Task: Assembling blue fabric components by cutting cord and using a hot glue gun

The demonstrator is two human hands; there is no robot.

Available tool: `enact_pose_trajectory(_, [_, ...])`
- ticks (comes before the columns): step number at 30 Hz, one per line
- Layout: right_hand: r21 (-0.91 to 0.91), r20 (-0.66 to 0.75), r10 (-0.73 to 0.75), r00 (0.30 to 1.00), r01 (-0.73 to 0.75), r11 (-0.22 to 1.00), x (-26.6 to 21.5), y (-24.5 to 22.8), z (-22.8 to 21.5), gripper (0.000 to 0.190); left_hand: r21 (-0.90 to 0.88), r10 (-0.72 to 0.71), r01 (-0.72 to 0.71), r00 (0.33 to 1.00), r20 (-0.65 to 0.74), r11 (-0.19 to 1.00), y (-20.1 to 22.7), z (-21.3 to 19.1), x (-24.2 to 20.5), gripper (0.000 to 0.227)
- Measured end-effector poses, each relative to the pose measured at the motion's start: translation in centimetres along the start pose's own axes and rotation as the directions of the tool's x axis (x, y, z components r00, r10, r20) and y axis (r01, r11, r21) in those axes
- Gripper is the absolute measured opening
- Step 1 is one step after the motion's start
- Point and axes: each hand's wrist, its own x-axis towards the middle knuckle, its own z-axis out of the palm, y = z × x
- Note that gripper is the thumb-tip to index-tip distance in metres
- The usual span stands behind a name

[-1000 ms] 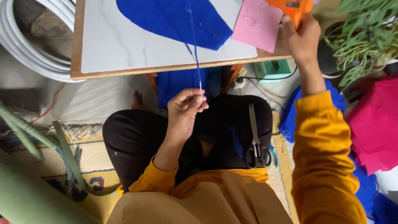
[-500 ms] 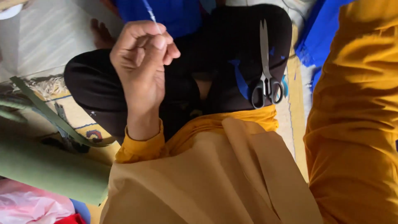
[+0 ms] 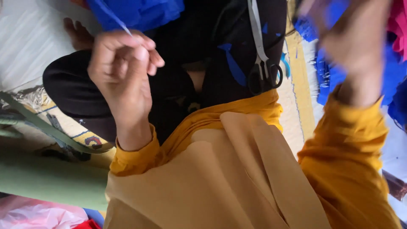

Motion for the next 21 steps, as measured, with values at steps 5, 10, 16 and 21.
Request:
enact_pose_trajectory(5, [0.121,0.095,0.182,0.979,-0.193,0.974,-6.7,-2.8,7.5,0.021,0.105,-0.173,0.174,0.985,-0.017,0.979,-1.7,1.5,-2.4,0.012])
enact_pose_trajectory(10, [-0.249,-0.174,0.063,0.983,-0.106,0.963,-5.6,-6.6,10.9,0.015,0.053,-0.005,0.007,0.999,-0.036,0.999,-4.0,2.9,-3.1,0.013])
enact_pose_trajectory(16, [-0.455,-0.121,0.167,0.978,-0.204,0.867,-5.2,-7.0,13.3,0.025,0.262,0.157,-0.157,0.987,0.022,0.952,-2.2,2.8,-3.3,0.007])
enact_pose_trajectory(21, [-0.114,-0.145,0.174,0.974,-0.191,0.975,-5.6,-6.5,12.1,0.017,0.326,0.209,-0.197,0.978,-0.002,0.925,-1.3,3.4,-3.7,0.012])
